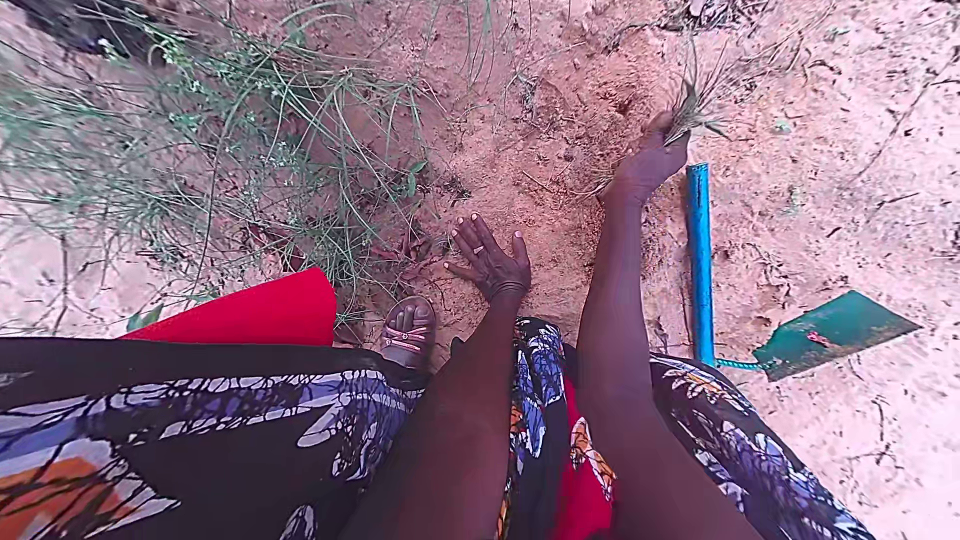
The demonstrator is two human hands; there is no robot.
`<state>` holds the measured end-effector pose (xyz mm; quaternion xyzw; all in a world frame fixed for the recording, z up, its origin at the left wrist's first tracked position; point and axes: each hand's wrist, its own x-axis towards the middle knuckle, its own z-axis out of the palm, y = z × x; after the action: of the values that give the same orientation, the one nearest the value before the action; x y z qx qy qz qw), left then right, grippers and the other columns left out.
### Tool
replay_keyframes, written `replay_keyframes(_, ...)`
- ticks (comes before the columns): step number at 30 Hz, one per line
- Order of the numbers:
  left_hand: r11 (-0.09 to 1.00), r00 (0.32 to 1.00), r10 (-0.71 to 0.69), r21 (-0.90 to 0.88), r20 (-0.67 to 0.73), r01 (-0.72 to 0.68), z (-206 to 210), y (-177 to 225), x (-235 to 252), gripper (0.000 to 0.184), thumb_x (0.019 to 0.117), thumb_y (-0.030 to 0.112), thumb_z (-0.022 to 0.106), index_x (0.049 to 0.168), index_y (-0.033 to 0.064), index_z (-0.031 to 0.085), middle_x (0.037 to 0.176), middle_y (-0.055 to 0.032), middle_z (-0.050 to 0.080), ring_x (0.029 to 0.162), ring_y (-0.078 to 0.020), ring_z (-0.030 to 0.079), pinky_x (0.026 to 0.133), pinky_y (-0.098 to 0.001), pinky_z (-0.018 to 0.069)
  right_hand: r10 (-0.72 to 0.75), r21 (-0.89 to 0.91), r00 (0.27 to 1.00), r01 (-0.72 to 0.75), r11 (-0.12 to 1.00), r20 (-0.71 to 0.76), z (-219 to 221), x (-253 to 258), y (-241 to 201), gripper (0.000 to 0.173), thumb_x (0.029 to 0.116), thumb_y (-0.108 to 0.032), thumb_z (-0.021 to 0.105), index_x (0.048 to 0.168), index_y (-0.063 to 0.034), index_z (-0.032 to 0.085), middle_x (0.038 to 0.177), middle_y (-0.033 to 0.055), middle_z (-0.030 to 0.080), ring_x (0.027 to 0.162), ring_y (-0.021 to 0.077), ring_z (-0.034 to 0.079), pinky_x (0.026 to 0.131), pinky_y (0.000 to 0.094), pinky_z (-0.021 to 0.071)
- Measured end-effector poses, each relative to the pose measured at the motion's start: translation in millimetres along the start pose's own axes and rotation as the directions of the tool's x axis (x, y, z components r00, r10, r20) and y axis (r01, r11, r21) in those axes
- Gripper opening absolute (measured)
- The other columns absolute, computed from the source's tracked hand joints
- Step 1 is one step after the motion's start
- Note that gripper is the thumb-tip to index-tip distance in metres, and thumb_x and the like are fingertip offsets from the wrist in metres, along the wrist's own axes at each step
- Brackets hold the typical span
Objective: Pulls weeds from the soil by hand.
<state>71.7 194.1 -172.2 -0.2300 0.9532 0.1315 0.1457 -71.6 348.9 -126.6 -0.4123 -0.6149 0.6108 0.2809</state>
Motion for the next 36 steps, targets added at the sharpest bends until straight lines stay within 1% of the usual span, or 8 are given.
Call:
replay_keyframes(4, 0.999, 1.000, 0.018, -0.041, 0.001, -0.018, 1.8, -0.7, 4.4, 0.085, 0.1007, 0.058, 0.038, 0.167, 0.0151, 0.007, 0.174, -0.0139, 0.004, 0.160, -0.0355, -0.002, 0.115, -0.0767, -0.0048, 0.028, -0.096, 0.989, -0.042, 0.994, -0.147, -38.9, -27.6, 11.0, 0.026, 0.1089, -0.015, 0.049, 0.120, 0.0070, 0.057, 0.087, 0.0027, 0.054, 0.070, 0.0043, 0.051, 0.070, 0.0218, 0.0485)
replay_keyframes(10, 1.000, 1.000, 0.008, -0.008, -0.016, -0.008, 0.7, 0.9, 3.4, 0.084, 0.1014, 0.058, 0.037, 0.167, 0.0144, 0.008, 0.173, -0.0159, 0.006, 0.160, -0.0385, 0.002, 0.115, -0.0776, -0.0030, 0.012, -0.106, 1.000, -0.009, 0.994, 0.026, -49.3, 25.0, 14.0, 0.020, 0.0973, -0.017, 0.071, 0.106, -0.0024, 0.061, 0.076, -0.0005, 0.056, 0.057, 0.0054, 0.051, 0.056, 0.0235, 0.0486)
replay_keyframes(12, 1.000, 1.000, -0.008, 0.023, -0.023, 0.008, 2.5, 0.4, 3.7, 0.083, 0.1015, 0.059, 0.036, 0.167, 0.0151, 0.009, 0.173, -0.0154, 0.008, 0.160, -0.0385, 0.004, 0.115, -0.0776, -0.0027, 0.049, -0.329, 0.995, -0.018, 0.944, 0.086, -35.7, 46.2, 7.6, 0.026, 0.0915, -0.018, 0.076, 0.110, -0.0020, 0.067, 0.089, 0.0055, 0.064, 0.073, 0.0127, 0.057, 0.069, 0.0321, 0.0494)
replay_keyframes(15, 1.000, 1.000, -0.013, 0.029, 0.012, 0.012, -3.0, 3.4, 2.6, 0.082, 0.1025, 0.055, 0.038, 0.166, 0.0119, 0.010, 0.173, -0.0168, 0.008, 0.159, -0.0402, 0.002, 0.116, -0.0769, -0.0030, 0.127, -0.643, 0.981, -0.004, 0.766, 0.145, -11.0, 68.6, -5.2, 0.042, 0.0898, -0.025, 0.078, 0.123, -0.0005, 0.068, 0.118, 0.0196, 0.069, 0.114, 0.0297, 0.064, 0.100, 0.0465, 0.0476)
replay_keyframes(18, 1.000, 1.000, -0.011, 0.007, -0.019, 0.011, -3.7, 2.4, 1.9, 0.081, 0.1019, 0.054, 0.040, 0.166, 0.0093, 0.016, 0.172, -0.0187, 0.012, 0.159, -0.0416, 0.006, 0.116, -0.0769, -0.0016, 0.162, -0.783, 0.968, 0.050, 0.620, 0.190, 8.6, 76.2, -8.3, 0.050, 0.0944, -0.031, 0.073, 0.130, 0.0020, 0.064, 0.132, 0.0261, 0.063, 0.129, 0.0374, 0.058, 0.110, 0.0496, 0.0439)
replay_keyframes(26, 1.000, 0.995, 0.030, 0.006, -0.094, -0.030, -2.7, 0.3, 1.3, 0.080, 0.1019, 0.055, 0.036, 0.165, 0.0085, 0.019, 0.171, -0.0197, 0.014, 0.158, -0.0426, 0.010, 0.116, -0.0778, 0.0030, 0.116, -0.836, 0.977, 0.088, 0.542, 0.178, 28.2, 73.6, 5.2, 0.036, 0.1001, -0.018, 0.060, 0.135, -0.0088, 0.065, 0.138, 0.0190, 0.061, 0.118, 0.0353, 0.066, 0.092, 0.0542, 0.0545)
replay_keyframes(31, 0.999, 0.995, 0.033, -0.007, -0.097, -0.034, -2.6, -0.1, 2.6, 0.080, 0.1024, 0.054, 0.038, 0.165, 0.0079, 0.019, 0.172, -0.0190, 0.013, 0.159, -0.0409, 0.008, 0.116, -0.0776, 0.0026, 0.086, -0.838, 0.966, 0.165, 0.520, 0.244, 32.1, 75.0, 5.9, 0.032, 0.0990, -0.013, 0.062, 0.131, -0.0097, 0.067, 0.144, 0.0134, 0.060, 0.119, 0.0331, 0.066, 0.091, 0.0527, 0.0558)
replay_keyframes(36, 0.999, 0.995, 0.043, -0.002, -0.087, -0.044, -3.2, 0.5, 1.7, 0.079, 0.1039, 0.052, 0.039, 0.165, 0.0070, 0.017, 0.172, -0.0205, 0.009, 0.159, -0.0417, 0.006, 0.116, -0.0778, 0.0042, 0.040, -0.805, 0.950, 0.240, 0.542, 0.310, 25.7, 68.0, 12.8, 0.030, 0.1003, -0.010, 0.058, 0.128, -0.0032, 0.066, 0.136, 0.0172, 0.064, 0.120, 0.0337, 0.066, 0.095, 0.0500, 0.0550)
